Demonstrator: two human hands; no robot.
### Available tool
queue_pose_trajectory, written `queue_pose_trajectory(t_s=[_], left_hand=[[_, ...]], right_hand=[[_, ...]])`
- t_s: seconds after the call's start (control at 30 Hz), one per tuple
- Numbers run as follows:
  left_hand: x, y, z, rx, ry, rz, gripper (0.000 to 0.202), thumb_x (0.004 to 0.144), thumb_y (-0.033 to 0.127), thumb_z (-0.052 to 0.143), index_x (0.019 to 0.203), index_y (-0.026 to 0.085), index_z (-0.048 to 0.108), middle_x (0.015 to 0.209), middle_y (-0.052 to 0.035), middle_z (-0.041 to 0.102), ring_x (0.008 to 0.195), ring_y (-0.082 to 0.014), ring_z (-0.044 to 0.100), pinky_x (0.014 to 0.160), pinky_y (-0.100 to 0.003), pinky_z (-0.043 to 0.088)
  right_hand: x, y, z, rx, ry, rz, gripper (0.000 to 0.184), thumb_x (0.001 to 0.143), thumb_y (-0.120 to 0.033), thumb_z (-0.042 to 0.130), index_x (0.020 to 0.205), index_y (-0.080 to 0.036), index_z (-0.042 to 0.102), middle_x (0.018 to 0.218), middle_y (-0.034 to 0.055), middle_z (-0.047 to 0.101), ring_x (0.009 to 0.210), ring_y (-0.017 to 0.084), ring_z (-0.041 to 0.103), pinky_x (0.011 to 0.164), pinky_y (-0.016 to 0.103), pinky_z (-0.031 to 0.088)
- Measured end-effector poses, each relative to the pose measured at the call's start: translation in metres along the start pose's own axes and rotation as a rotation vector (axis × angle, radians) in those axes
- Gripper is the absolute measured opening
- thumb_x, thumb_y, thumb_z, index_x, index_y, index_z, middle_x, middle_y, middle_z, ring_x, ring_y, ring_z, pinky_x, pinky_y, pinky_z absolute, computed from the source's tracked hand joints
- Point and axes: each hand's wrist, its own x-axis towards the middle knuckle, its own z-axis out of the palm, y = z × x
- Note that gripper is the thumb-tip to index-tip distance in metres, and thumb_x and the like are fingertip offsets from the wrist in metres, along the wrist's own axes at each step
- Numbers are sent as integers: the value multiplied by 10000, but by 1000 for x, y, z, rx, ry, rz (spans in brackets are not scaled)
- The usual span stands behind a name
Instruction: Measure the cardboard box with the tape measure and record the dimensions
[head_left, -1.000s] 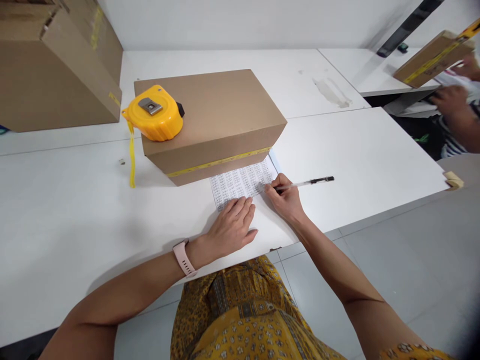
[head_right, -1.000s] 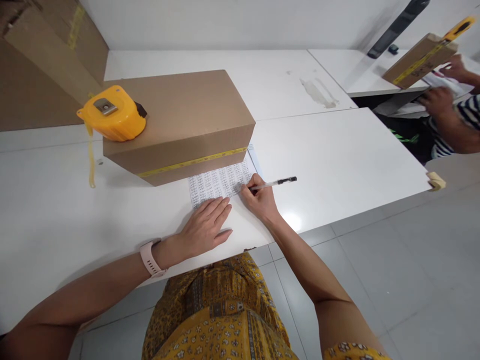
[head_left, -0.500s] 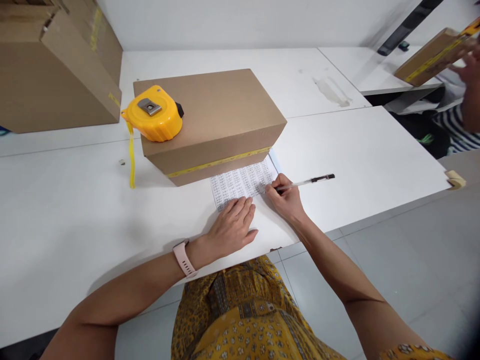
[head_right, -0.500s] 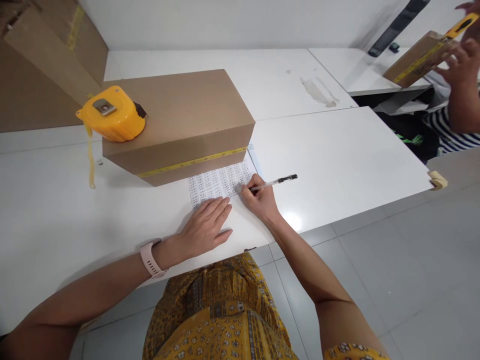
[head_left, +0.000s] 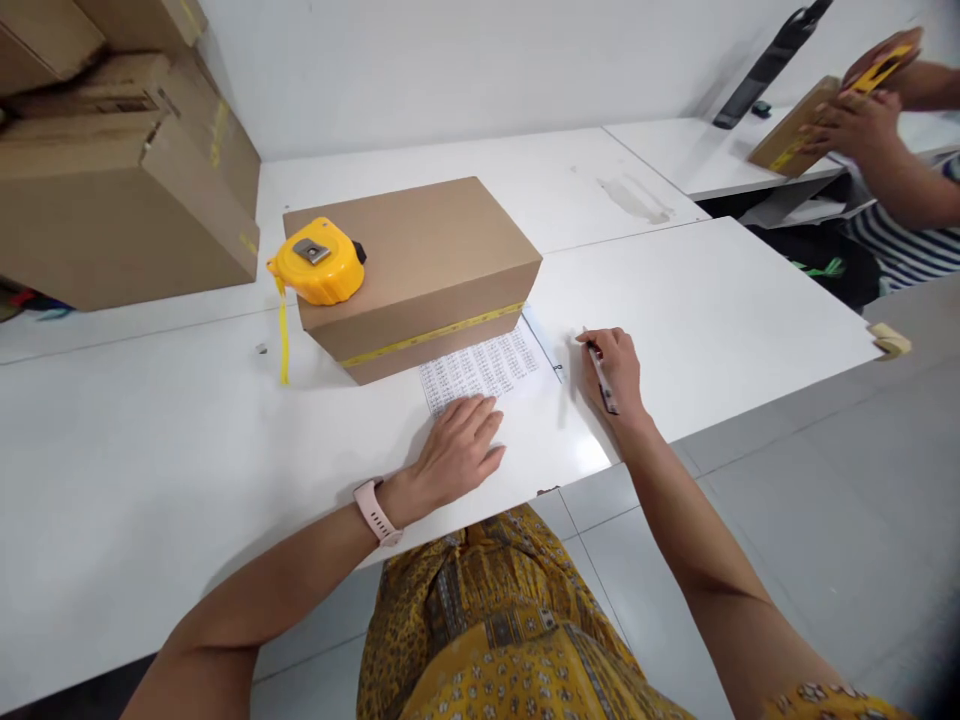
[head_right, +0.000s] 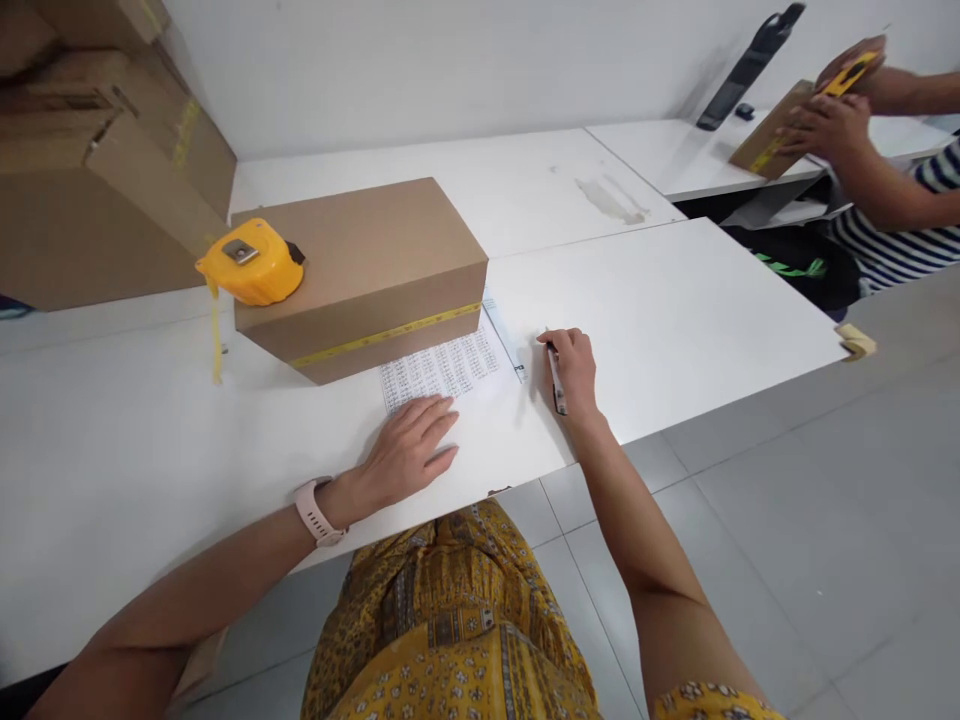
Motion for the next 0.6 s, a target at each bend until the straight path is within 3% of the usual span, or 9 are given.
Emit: queue_pose_trajectory(t_s=[0.07,0.17,0.27,0.37,0.47,0.53,0.6], left_hand=[[5,-7,-18,26,147,-28,283,951,235,593,1214,182,681,1272,-141,727,1240,-296,635,1094,-512,487],[14,-26,-61,201,437,-141,247,924,235,626,1166,248,671,1264,-84,723,1232,-297,631,1108,-554,460],[24,-54,-104,393,683,-359,326,887,290,681,1200,203,647,1389,-121,627,1291,-330,566,1108,-579,444],[29,-88,-127,321,634,-581,597,831,380,761,1338,131,569,1465,-158,551,1354,-352,504,1140,-567,418],[30,-114,-134,129,528,-705,650,823,431,755,1370,158,534,1373,-118,618,1234,-305,603,1017,-488,518],[32,-115,-137,125,542,-723,579,816,458,740,1294,172,582,1301,-95,657,1186,-292,629,986,-476,524],[34,-101,-139,147,596,-696,535,791,483,741,1208,169,623,1236,-83,681,1169,-291,636,1002,-480,510]], right_hand=[[1,15,-4,-118,-51,-68,366,844,-84,483,1092,-263,684,952,89,608,947,269,525,763,405,454],[1,24,-3,-198,-62,-111,529,812,-18,429,1202,-261,691,987,109,637,930,278,520,786,428,458],[2,24,1,-179,-23,-94,576,809,-8,388,1265,-226,664,1019,124,670,954,287,544,815,431,460],[3,24,2,-99,23,-28,530,816,-38,402,1255,-202,650,1002,121,699,959,287,583,799,416,473],[4,26,-1,-23,69,26,441,841,-86,416,1190,-199,661,978,111,720,928,276,619,811,424,489],[4,23,-4,21,133,47,386,867,-122,405,1136,-201,670,964,111,724,906,270,627,813,429,496],[2,11,-8,72,253,52,334,895,-169,405,1089,-202,675,956,123,717,908,273,624,813,436,498]])
